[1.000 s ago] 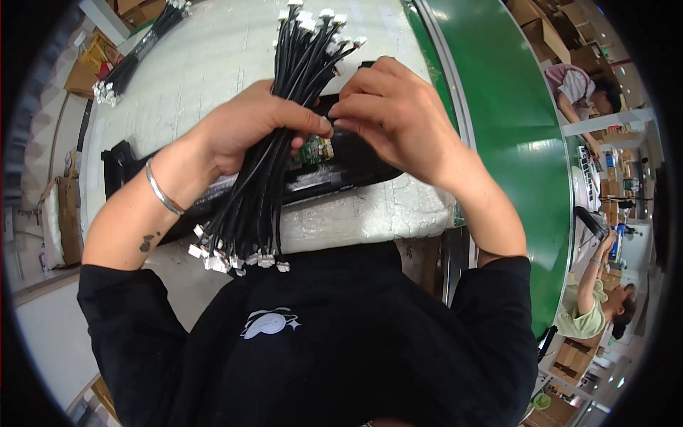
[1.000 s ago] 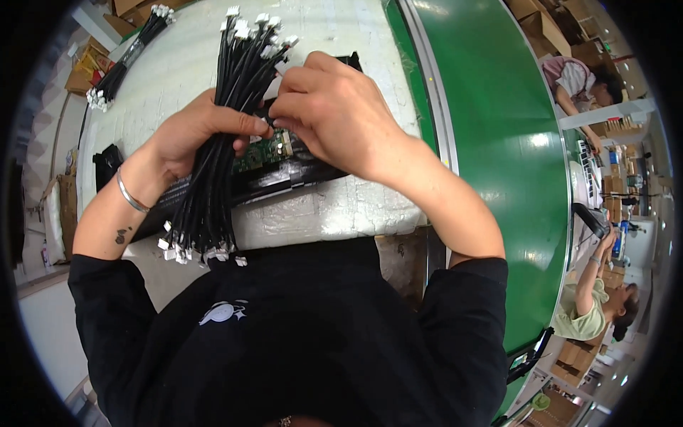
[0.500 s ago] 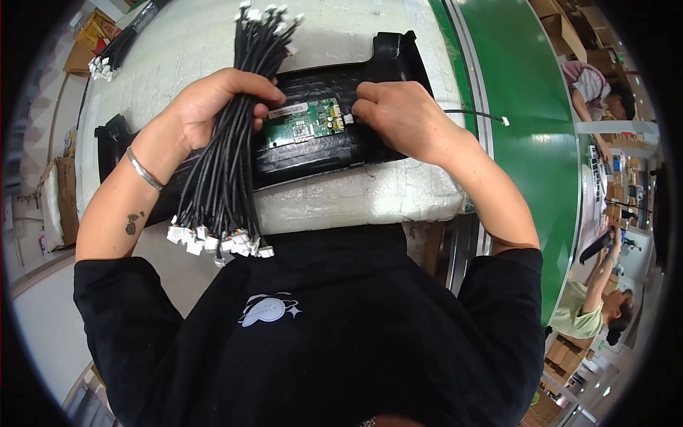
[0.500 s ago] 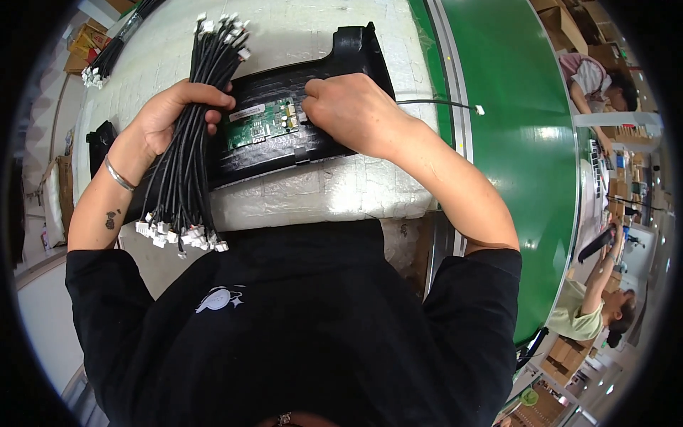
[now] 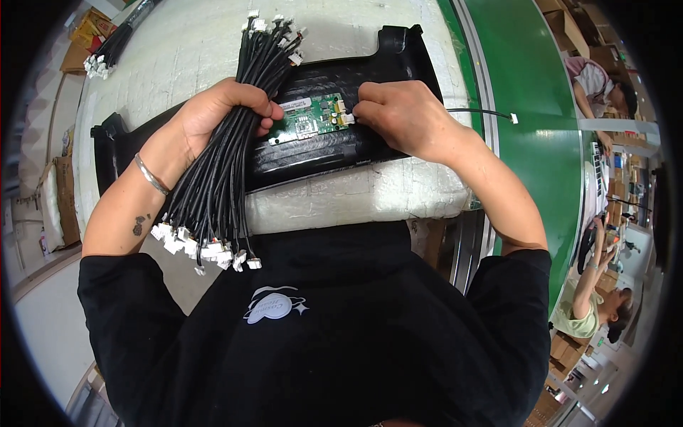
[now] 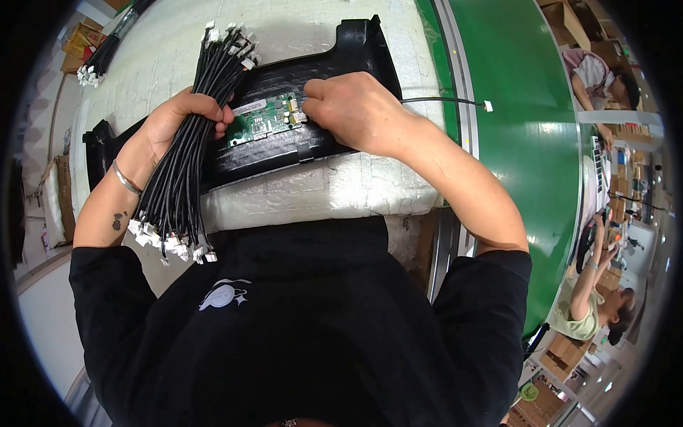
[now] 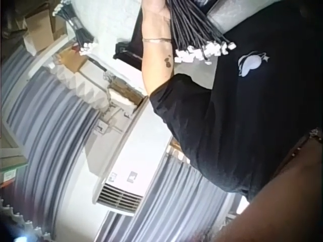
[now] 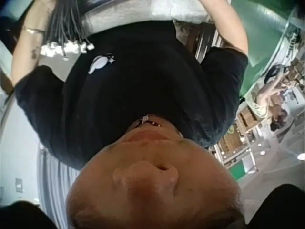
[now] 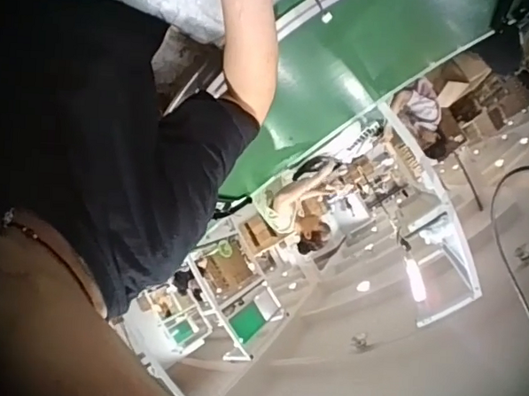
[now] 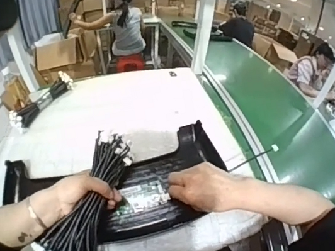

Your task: Connecting wire harnesses to circuit boards inside plastic housings on an assembly line.

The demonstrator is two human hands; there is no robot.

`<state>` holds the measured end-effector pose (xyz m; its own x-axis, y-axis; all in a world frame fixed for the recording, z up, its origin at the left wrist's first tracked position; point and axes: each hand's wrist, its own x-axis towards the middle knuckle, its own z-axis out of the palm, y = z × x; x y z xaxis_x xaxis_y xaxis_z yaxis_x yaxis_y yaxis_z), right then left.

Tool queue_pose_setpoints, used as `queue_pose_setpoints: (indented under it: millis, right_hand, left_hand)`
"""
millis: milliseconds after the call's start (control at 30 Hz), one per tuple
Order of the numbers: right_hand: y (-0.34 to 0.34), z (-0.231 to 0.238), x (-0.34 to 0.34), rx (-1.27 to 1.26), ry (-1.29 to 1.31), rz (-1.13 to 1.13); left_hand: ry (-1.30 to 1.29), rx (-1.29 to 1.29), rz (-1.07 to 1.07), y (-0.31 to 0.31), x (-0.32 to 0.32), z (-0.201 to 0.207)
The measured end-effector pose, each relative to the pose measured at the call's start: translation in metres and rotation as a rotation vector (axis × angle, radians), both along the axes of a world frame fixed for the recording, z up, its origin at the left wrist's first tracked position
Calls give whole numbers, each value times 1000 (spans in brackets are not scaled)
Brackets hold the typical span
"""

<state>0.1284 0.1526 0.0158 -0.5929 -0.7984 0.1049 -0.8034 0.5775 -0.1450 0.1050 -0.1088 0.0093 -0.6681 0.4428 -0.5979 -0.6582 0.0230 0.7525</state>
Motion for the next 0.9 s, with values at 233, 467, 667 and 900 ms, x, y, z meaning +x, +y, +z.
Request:
queue_pose_setpoints:
  millis: [233, 467, 667, 900]
  right_hand:
    - [-7, 1, -11, -48, -67, 54]
    - [-12, 16, 1, -95, 35, -14]
    - [-14, -24, 58, -182, 150, 24]
    - [85, 28, 92, -240, 376, -498]
  left_hand:
    - [43, -50, 18, 5, -3, 2]
    - [161, -37, -166, -1, -15, 4]
    - [-22, 204, 181, 10, 21, 60]
    - [373, 709, 184, 43, 35, 139]
